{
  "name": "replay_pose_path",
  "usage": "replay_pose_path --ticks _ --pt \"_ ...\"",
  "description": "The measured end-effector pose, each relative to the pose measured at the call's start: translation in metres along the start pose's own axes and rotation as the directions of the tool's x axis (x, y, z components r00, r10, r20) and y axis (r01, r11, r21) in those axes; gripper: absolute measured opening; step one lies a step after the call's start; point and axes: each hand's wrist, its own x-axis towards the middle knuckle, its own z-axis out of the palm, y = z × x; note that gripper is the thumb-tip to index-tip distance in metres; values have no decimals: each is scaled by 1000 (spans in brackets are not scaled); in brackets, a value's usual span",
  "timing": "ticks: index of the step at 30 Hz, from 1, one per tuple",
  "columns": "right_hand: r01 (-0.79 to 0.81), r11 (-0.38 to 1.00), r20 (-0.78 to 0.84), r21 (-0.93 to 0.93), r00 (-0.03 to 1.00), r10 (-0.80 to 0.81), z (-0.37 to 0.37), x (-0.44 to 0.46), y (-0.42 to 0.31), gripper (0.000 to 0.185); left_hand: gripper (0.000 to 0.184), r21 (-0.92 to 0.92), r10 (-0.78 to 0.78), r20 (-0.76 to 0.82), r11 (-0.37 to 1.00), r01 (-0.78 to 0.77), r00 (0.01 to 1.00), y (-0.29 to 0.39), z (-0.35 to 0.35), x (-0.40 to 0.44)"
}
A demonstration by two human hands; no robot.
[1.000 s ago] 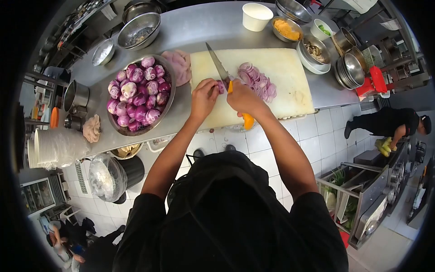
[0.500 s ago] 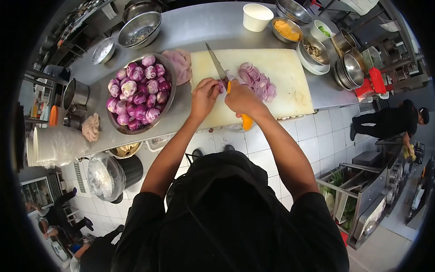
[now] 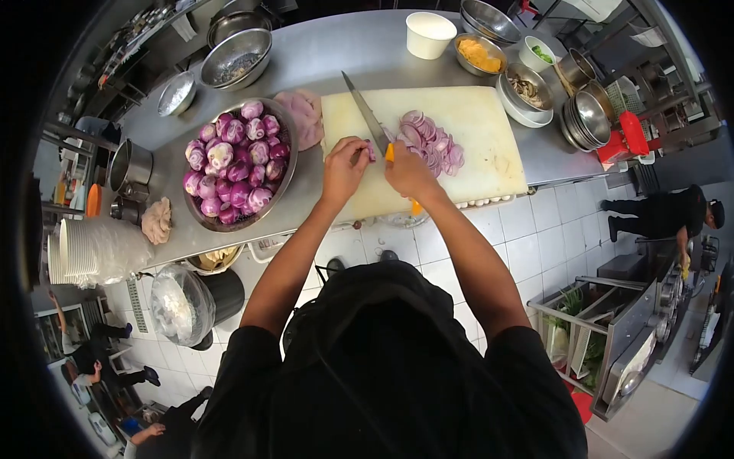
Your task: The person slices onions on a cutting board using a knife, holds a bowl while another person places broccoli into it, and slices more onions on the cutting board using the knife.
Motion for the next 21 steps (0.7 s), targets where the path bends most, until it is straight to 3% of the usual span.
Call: replay_pose_path --ticks 3,5,6,8,9,11,12,14,15,17,21 --pt "1 1000 -37 -29 999 -3 -11 -4 12 29 16 -44 -53 30 998 55 998 8 -5 7" --pt "12 997 -40 -73 999 -15 -15 -4 14 30 19 130 348 105 924 -360 932 7 -9 19" --pt "19 997 -39 -68 999 -22 -15 -5 15 30 19 137 350 107 922 -362 931 6 -12 24" --pt "42 997 -43 -65 998 -45 -18 -8 12 31 19 176 105 419 965 -194 902 8 -22 34" --pt "47 997 -43 -59 998 -49 -18 -10 10 31 19 182 106 420 963 -198 901 11 -26 36" --pt "108 994 -54 -18 993 -109 -17 -17 5 32 18 416 -51 375 902 -119 926 18 -31 40" --pt "105 994 -61 -11 993 -105 -17 -21 1 32 18 415 -46 383 901 -127 923 19 -31 40" --pt "9 995 29 103 1000 -12 -15 -30 -9 31 16 439 -257 231 888 135 939 19 -30 37" --pt "4 994 23 108 1000 -6 -14 -35 -15 31 16 437 -253 239 890 128 938 20 -28 33" --pt "-32 989 60 143 998 23 -15 -43 -23 30 19 165 -429 98 897 410 898 23 -24 24" --pt "-44 997 136 69 990 34 -18 -50 -27 31 20 39 -469 -11 882 469 883 23 -9 14"
